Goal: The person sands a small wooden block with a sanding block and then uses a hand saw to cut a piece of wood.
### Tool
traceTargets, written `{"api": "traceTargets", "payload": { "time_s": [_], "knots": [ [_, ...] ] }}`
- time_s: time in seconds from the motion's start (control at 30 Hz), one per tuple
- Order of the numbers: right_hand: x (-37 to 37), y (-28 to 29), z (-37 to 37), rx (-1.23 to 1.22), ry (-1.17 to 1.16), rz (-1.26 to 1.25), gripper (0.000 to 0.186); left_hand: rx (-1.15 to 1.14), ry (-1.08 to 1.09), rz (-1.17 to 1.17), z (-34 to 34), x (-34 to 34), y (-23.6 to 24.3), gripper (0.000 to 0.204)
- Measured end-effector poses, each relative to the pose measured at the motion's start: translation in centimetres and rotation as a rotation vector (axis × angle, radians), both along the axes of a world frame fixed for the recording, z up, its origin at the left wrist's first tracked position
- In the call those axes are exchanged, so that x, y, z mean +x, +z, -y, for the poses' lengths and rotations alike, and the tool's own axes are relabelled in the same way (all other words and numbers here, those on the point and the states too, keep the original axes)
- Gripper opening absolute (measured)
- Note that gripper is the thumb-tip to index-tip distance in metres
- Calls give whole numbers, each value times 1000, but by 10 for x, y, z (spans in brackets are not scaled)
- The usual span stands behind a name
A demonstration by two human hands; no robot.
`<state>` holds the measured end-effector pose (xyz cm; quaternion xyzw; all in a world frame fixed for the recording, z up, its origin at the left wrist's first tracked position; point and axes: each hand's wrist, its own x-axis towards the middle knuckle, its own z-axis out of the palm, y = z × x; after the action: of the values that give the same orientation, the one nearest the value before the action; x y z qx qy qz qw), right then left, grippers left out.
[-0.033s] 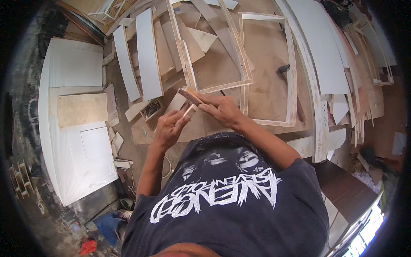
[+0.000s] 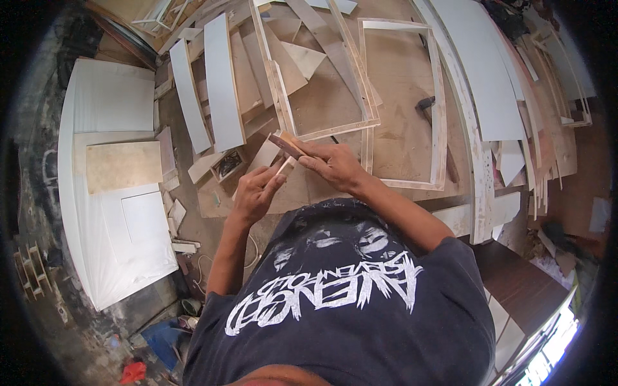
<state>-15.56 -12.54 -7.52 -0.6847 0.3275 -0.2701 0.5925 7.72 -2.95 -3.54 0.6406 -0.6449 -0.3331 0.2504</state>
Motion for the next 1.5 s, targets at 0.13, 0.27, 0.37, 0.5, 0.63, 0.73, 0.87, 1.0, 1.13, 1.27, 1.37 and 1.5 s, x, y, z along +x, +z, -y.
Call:
{"api": "traceTargets", "payload": {
  "time_s": [0.13, 0.27, 0.37, 0.5, 0.63, 0.73, 0.87, 1.0, 1.13, 1.27, 1.37, 1.5],
  "knots": [
    [-3, 21, -12, -142, 18, 139, 46, -88, 32, -66, -6, 2, -13, 44],
    [-1, 13, 3, 140, 124, -157, 47, -64, 18, -49, -10, -3, -8, 41],
    [-6, 28, -16, -58, 99, 54, 48, -25, 18, -88, 3, 2, -8, 41],
    [-3, -7, -4, 11, -9, 47, 44, -94, 3, -43, -9, -8, -13, 41],
    [-3, 13, -4, -76, 29, 83, 45, 3, 37, -36, 5, -1, -10, 42],
    [1, -4, -1, 127, 16, -57, 46, -27, 11, -40, -4, -7, -8, 42],
    [2, 16, -11, -66, 26, 100, 46, 4, 48, -38, -3, -6, -9, 44],
    [0, -11, -10, 40, -3, 61, 45, -12, 27, -33, -9, -7, -8, 42],
    [5, 8, -8, -23, -13, 154, 45, 111, 112, -27, 7, -2, -9, 42],
    [4, -12, -16, 124, -20, 4, 45, 49, 91, -91, -13, 2, -21, 40],
    [4, 13, -29, -133, -11, 50, 45, 80, 141, -122, -11, 3, -17, 41],
    [3, -46, -3, -152, -33, -16, 48, -52, 25, -126, -29, -8, 2, 44]
  ]
}}
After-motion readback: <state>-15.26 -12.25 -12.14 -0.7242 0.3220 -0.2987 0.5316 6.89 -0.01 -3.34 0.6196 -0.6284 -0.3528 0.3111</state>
